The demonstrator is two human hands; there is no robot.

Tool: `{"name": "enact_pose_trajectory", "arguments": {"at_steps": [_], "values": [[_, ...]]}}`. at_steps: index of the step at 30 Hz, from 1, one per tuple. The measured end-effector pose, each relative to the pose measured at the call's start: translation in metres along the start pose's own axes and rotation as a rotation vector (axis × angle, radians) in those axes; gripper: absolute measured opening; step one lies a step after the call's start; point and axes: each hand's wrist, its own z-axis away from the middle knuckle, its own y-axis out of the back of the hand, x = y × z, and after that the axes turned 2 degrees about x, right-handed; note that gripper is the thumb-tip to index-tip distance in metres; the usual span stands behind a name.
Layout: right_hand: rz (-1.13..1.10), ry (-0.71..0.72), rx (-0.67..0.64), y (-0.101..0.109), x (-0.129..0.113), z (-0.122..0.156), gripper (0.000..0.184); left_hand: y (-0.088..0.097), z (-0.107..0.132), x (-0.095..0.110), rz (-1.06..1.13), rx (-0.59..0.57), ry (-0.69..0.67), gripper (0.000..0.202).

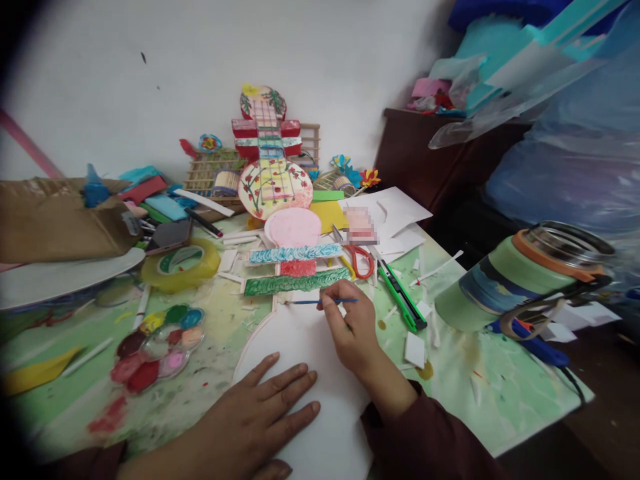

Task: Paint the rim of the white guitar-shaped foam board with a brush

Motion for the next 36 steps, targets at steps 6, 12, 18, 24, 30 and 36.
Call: {"name": "enact_pose_trajectory", "arguments": {"at_steps": [6,12,18,24,30,36], "values": [[-0.007,-0.007,-0.022,-0.0007,0.0008,0.0002,0.020,0.0023,-0.0023,0.0009,0.001,-0.016,0.004,0.056],[-0.011,-0.006,0.009,-0.0001,0.0013,0.0002,0.019,-0.0035,0.0015,0.0000,0.022,0.014,0.003,0.056],[-0.045,-0.031,0.026,-0.0004,0.0039,-0.0005,0.019,-0.0044,0.0023,0.0009,-0.011,0.021,-0.003,0.055],[-0.024,-0.032,0.035,0.0019,0.0044,-0.0010,0.021,-0.0017,0.0008,0.0006,-0.044,0.018,-0.017,0.055],[0.031,-0.009,0.030,0.0025,0.0017,-0.0026,0.021,-0.0027,0.0010,0.0004,-0.057,0.036,-0.019,0.055],[0.071,0.001,0.062,0.0061,0.0023,-0.0032,0.021,-0.0039,0.0005,-0.0014,-0.068,0.039,-0.022,0.055]]}}
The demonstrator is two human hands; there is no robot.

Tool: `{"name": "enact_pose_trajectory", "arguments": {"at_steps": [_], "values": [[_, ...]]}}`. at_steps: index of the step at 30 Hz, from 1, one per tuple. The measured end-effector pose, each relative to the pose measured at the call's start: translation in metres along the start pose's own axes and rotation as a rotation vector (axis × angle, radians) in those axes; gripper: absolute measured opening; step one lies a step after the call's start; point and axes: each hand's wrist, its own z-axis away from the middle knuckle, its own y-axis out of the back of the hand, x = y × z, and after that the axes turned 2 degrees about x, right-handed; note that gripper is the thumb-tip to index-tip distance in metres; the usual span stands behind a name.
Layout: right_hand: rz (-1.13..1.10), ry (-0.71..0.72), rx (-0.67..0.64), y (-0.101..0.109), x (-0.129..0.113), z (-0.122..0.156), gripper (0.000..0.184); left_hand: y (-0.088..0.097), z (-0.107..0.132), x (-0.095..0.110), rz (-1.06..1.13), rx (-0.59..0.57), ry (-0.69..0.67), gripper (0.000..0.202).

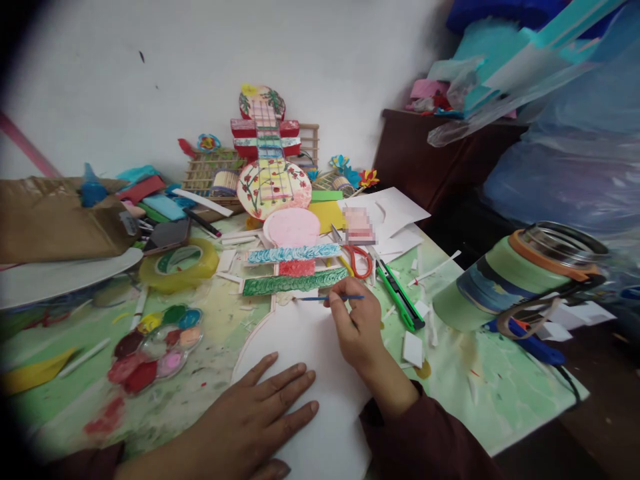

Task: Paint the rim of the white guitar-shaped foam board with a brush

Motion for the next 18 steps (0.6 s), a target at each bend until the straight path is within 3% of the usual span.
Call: {"name": "enact_pose_trajectory", "arguments": {"at_steps": [12,15,18], "values": [[-0.034,-0.022,0.005,0.002,0.002,-0.002,0.020,-0.008,-0.004,-0.003,-0.185,0.049,-0.082,0.063],[-0.052,-0.031,0.055,0.004,0.001,-0.001,0.021,-0.011,-0.005,-0.005,-0.237,0.135,-0.108,0.061],[-0.082,-0.035,0.159,0.005,-0.003,0.000,0.021,-0.016,-0.003,-0.006,-0.303,0.265,-0.107,0.043]]}}
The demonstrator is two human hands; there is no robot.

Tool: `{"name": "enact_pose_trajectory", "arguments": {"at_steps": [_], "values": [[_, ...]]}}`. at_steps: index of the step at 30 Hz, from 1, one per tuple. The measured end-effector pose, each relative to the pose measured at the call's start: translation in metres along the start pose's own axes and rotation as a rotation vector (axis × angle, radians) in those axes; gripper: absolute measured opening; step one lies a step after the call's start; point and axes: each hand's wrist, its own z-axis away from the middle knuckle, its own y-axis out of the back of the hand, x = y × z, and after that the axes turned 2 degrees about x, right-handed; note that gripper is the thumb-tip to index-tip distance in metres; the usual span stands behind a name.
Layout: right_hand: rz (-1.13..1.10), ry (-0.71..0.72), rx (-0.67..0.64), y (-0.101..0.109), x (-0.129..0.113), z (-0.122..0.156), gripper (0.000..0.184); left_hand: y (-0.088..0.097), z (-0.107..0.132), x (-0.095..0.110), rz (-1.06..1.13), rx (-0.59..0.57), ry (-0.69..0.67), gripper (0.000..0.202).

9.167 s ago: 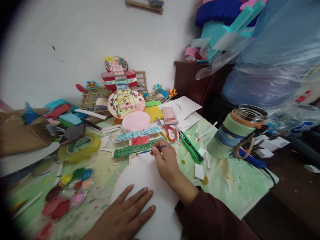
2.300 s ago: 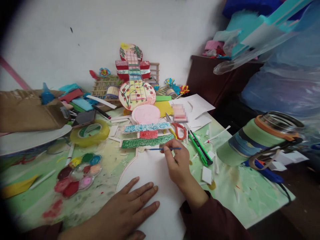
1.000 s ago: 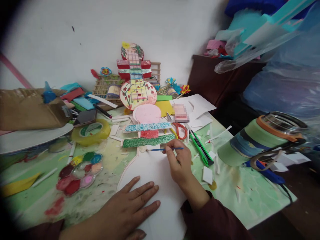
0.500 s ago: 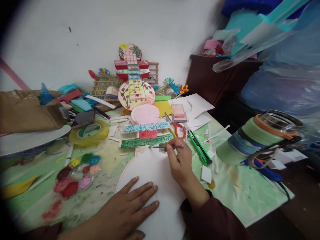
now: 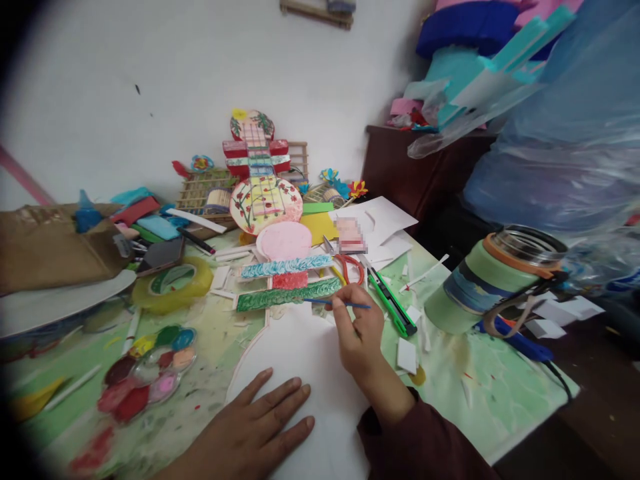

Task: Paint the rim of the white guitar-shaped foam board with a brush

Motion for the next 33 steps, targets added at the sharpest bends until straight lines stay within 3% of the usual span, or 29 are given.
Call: {"name": "enact_pose_trajectory", "arguments": {"at_steps": [2,7,10,14,19,22,25,27,33], "values": [[-0.055,-0.017,0.070,0.000,-0.002,0.002,0.018,-0.004,0.001,0.000,-0.058,0.062,0.008,0.031],[-0.131,-0.098,0.145,-0.001,0.002,0.008,0.019,-0.007,0.001,0.000,-0.086,0.085,-0.014,0.030],[-0.184,-0.195,0.158,0.000,0.007,0.008,0.020,0.000,0.001,0.000,-0.031,-0.024,-0.005,0.035],[-0.281,-0.316,0.286,0.000,0.010,0.005,0.021,0.022,-0.003,0.002,0.171,-0.246,0.066,0.060],[-0.397,-0.393,0.315,0.003,0.015,0.002,0.020,0.049,-0.020,0.001,0.309,-0.351,0.144,0.055],[-0.408,-0.331,0.259,0.008,0.018,0.003,0.019,0.048,-0.030,0.003,0.326,-0.271,0.158,0.044],[-0.323,-0.306,0.199,0.012,0.019,0.004,0.020,0.030,-0.035,0.011,0.243,-0.048,0.195,0.023],[-0.279,-0.313,0.160,0.013,0.018,0.004,0.020,0.016,-0.036,0.016,0.142,0.051,0.193,0.022],[-0.099,-0.140,0.037,0.010,0.010,0.009,0.018,0.003,-0.036,0.024,-0.033,0.009,0.190,0.019]]}}
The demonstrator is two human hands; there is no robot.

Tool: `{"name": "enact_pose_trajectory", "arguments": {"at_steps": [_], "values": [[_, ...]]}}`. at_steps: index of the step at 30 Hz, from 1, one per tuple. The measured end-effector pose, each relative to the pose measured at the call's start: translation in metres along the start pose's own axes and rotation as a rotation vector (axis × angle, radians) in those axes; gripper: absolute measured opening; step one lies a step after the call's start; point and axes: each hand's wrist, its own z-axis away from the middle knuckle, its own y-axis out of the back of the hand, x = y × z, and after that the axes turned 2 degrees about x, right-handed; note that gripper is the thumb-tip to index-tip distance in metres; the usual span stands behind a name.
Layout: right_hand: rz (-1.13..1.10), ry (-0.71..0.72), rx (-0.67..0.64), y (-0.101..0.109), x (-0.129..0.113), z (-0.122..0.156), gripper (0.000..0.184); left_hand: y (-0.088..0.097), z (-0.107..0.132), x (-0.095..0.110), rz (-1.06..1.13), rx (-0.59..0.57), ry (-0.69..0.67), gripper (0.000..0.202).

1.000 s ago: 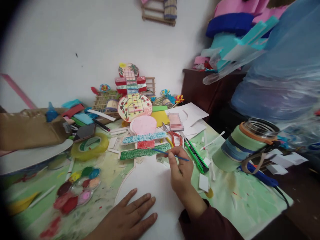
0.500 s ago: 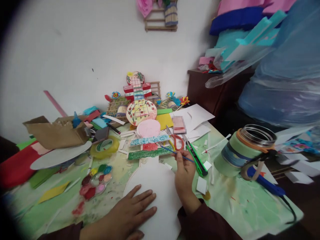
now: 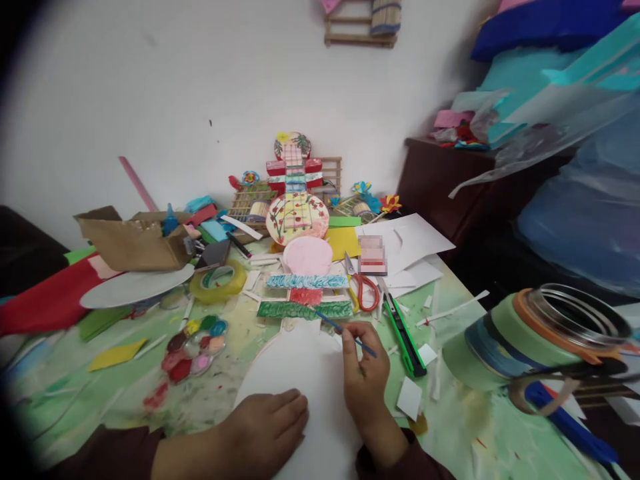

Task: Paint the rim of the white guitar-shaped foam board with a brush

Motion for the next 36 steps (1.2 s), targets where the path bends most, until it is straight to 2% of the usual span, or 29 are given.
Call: {"name": "enact_pose_trajectory", "arguments": {"at_steps": [5,13,17,20,23,27,36], "values": [[0.112,0.152,-0.055,-0.003,0.000,0.003,0.016,0.003,-0.008,-0.001,0.059,-0.096,-0.004,0.016],[0.161,0.139,-0.010,-0.005,0.006,0.009,0.015,0.022,-0.014,-0.006,0.162,-0.200,0.171,0.034],[0.079,0.287,0.039,-0.010,0.008,0.015,0.011,0.023,-0.010,-0.004,0.180,-0.165,0.238,0.040],[0.030,0.379,0.021,-0.012,0.007,0.018,0.012,0.022,-0.009,-0.002,0.173,-0.151,0.272,0.041],[0.041,0.332,-0.028,-0.012,0.006,0.018,0.013,0.023,-0.010,-0.001,0.176,-0.176,0.287,0.042],[0.088,0.262,-0.026,-0.009,0.005,0.018,0.009,0.023,-0.011,-0.001,0.177,-0.190,0.333,0.046],[0.096,0.279,-0.048,-0.009,0.008,0.018,0.004,0.019,-0.009,-0.003,0.232,-0.239,0.377,0.055]]}}
